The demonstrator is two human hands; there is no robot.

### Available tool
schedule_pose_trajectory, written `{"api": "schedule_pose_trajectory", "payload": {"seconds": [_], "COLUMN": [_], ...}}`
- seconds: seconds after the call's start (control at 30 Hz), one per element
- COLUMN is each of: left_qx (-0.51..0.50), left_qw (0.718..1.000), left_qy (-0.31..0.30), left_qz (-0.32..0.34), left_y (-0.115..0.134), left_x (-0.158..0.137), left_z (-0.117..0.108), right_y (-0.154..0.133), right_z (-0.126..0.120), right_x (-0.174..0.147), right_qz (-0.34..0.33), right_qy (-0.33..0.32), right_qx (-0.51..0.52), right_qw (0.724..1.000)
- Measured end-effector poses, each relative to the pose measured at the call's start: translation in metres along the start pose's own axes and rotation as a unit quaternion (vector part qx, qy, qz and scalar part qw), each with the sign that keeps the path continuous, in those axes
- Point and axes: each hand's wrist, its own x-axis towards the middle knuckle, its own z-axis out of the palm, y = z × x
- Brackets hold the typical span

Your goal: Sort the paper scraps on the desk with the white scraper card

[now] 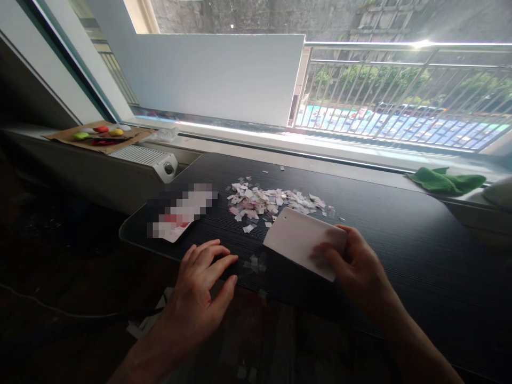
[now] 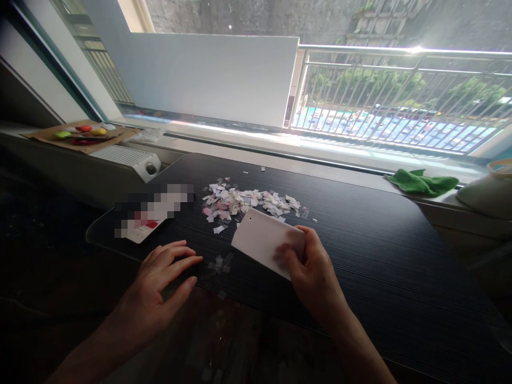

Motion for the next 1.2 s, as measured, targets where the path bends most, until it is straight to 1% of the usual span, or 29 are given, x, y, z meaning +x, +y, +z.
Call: {"api": "schedule_pose_trajectory", "payload": {"seconds": [0.17,0.3,0.43,0.5,0.77,0.93,1.03,1.1,1.2], "left_qx": [0.009,0.017,0.021,0.021,0.022,0.024,0.021,0.017,0.005], "left_qw": [1.0,0.999,0.999,0.999,0.999,0.999,0.999,0.999,0.999], "left_qy": [-0.016,-0.024,-0.017,-0.021,-0.028,-0.032,-0.026,-0.023,-0.031], "left_qz": [0.01,0.016,0.019,0.02,0.019,0.017,0.017,0.019,0.032], "left_y": [0.006,0.007,0.007,0.008,0.008,0.009,0.009,0.01,0.012], "left_x": [-0.003,-0.004,-0.004,-0.005,-0.004,-0.005,-0.004,-0.004,-0.004], "left_z": [-0.002,-0.001,0.0,0.0,-0.001,-0.001,-0.001,-0.001,-0.004], "right_y": [0.001,0.002,0.004,0.004,0.0,-0.008,-0.01,-0.009,-0.007], "right_z": [0.004,0.0,-0.007,-0.008,-0.01,-0.008,-0.008,-0.007,-0.003], "right_x": [-0.003,-0.007,-0.008,-0.009,-0.018,-0.034,-0.039,-0.035,-0.021], "right_qz": [0.015,0.013,0.037,0.043,0.062,0.08,0.068,0.052,0.022], "right_qy": [-0.032,-0.059,-0.037,-0.039,-0.107,-0.086,-0.087,-0.078,-0.033], "right_qx": [-0.042,-0.042,-0.016,-0.013,0.0,0.014,-0.003,-0.011,-0.006], "right_qw": [0.999,0.997,0.998,0.998,0.992,0.993,0.994,0.996,0.999]}}
